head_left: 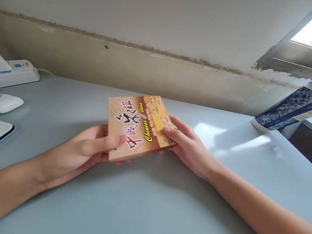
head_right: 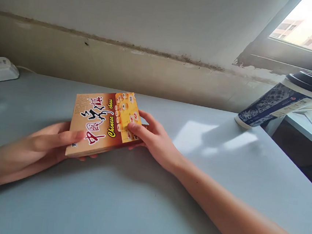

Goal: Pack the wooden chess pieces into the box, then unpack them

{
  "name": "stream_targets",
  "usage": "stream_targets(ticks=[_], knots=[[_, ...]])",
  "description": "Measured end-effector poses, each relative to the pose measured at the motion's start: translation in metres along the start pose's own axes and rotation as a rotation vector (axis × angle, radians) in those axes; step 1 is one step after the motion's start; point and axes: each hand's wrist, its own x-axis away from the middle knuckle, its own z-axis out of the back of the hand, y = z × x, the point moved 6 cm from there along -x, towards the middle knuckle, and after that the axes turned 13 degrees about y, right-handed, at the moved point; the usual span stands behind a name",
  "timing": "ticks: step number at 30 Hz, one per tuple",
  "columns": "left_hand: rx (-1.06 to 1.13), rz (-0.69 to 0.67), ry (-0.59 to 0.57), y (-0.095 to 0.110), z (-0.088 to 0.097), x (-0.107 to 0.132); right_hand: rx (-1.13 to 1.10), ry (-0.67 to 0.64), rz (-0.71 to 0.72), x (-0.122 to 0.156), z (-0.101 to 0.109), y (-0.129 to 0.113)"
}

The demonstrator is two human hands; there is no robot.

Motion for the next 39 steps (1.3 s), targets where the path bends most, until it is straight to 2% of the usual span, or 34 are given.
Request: stream_targets(ticks=[3,7,11,12,15,18,22,24,26,28,31,34,35,37,39], knots=[[-0.037,0.000,-0.059,0.004,-0.003,0.001,0.007,0.019,0.069,0.001,0.003,-0.006],[-0.040,-0.064,-0.030,0.015,0.006,-0.002,-0.103,0.014,0.054,0.002,0.002,-0.011],[-0.140,0.056,-0.197,0.003,0.000,0.001,-0.110,0.079,-0.006,0.002,0.002,-0.007],[-0.139,0.069,-0.205,0.001,-0.002,0.002,-0.116,0.104,-0.015,0.001,0.003,-0.006],[-0.070,-0.011,-0.085,0.002,-0.003,0.000,-0.117,0.107,0.008,-0.002,0.006,-0.006],[-0.024,-0.110,0.054,0.006,-0.003,-0.002,0.067,0.053,0.072,-0.002,0.005,-0.008],[-0.059,-0.170,0.128,0.012,-0.001,-0.004,0.247,0.015,0.146,0.001,0.000,-0.010],[-0.140,-0.264,0.190,0.020,0.004,-0.005,0.299,0.046,0.276,0.003,0.001,-0.015],[-0.300,-0.432,0.293,0.031,0.013,-0.001,0.439,0.103,0.537,0.008,0.002,-0.024],[-0.484,-0.662,0.380,0.043,0.020,0.007,0.560,0.155,0.806,0.018,0.001,-0.032],[-0.646,-1.041,0.419,0.055,0.019,0.027,0.650,0.214,1.122,0.038,-0.003,-0.041],[-0.692,-1.284,0.417,0.058,0.014,0.044,0.734,0.264,1.366,0.056,-0.007,-0.048],[-0.701,-1.324,0.417,0.058,0.013,0.047,0.744,0.270,1.391,0.059,-0.008,-0.050],[-0.705,-1.344,0.410,0.059,0.011,0.048,0.726,0.268,1.333,0.057,-0.006,-0.051],[-0.657,-1.272,0.415,0.061,0.013,0.043,0.636,0.249,1.128,0.048,-0.002,-0.049]])
